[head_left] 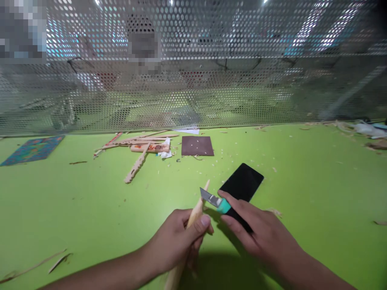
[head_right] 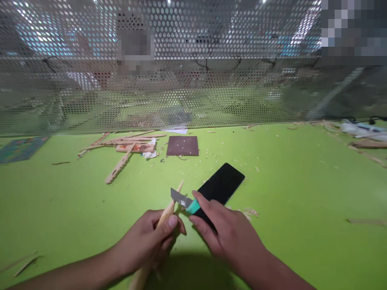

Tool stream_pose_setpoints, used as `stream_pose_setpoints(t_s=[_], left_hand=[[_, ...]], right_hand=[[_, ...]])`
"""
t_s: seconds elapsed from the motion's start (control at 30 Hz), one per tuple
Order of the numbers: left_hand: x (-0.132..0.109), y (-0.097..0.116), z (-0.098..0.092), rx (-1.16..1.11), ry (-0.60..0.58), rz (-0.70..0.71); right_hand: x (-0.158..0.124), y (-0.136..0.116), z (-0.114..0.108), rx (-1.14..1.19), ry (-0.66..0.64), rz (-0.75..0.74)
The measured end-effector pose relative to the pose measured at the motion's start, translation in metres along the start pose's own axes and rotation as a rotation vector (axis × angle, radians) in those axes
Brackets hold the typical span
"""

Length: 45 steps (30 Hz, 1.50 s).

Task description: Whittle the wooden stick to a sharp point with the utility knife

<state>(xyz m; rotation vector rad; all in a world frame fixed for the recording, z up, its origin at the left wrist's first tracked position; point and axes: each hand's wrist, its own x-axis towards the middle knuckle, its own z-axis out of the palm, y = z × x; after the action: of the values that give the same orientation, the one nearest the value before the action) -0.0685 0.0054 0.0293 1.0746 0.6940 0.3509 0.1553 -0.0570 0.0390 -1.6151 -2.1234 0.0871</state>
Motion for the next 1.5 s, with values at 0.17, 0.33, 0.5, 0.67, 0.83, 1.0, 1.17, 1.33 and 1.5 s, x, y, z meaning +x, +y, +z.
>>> stream_pose_setpoints(t_s=[0.17,0.33,0.5,0.67,0.83,1.0,1.17,1.33,1.5], left_hand=[[0.0,0.001,-0.001,-0.001,-0.004,-0.022],[0.0,0.002,-0.001,-0.008,0.012,0.005],[-0.002,-0.003,-0.002,0.071,0.007,0.032],[-0.003,-0.009,0.001,0.164,0.069,0.025],[-0.004,-0.009,0.004,0.126,0.103,-0.004],[-0.003,-0.007,0.001,0.058,0.047,0.023],[-0.003,-0.002,-0.001,0.077,0.016,0.033],[-0.004,0.005,0.001,0.144,0.011,0.027],[-0.004,0.003,0.004,0.123,0.064,0.018]], right_hand=[[-0.001,0.004,-0.003,0.082,-0.114,-0.002],[-0.004,0.003,-0.004,0.149,-0.246,-0.009],[-0.006,-0.001,0.001,0.214,-0.265,-0.061],[-0.009,-0.006,0.006,0.082,-0.17,-0.106],[-0.006,-0.01,0.006,-0.023,-0.074,-0.143],[-0.002,-0.004,0.001,-0.017,-0.082,-0.073],[0.0,0.0,-0.004,0.166,-0.272,-0.059],[-0.004,-0.001,0.0,0.224,-0.277,-0.056],[-0.008,-0.006,0.003,0.12,-0.166,-0.097]])
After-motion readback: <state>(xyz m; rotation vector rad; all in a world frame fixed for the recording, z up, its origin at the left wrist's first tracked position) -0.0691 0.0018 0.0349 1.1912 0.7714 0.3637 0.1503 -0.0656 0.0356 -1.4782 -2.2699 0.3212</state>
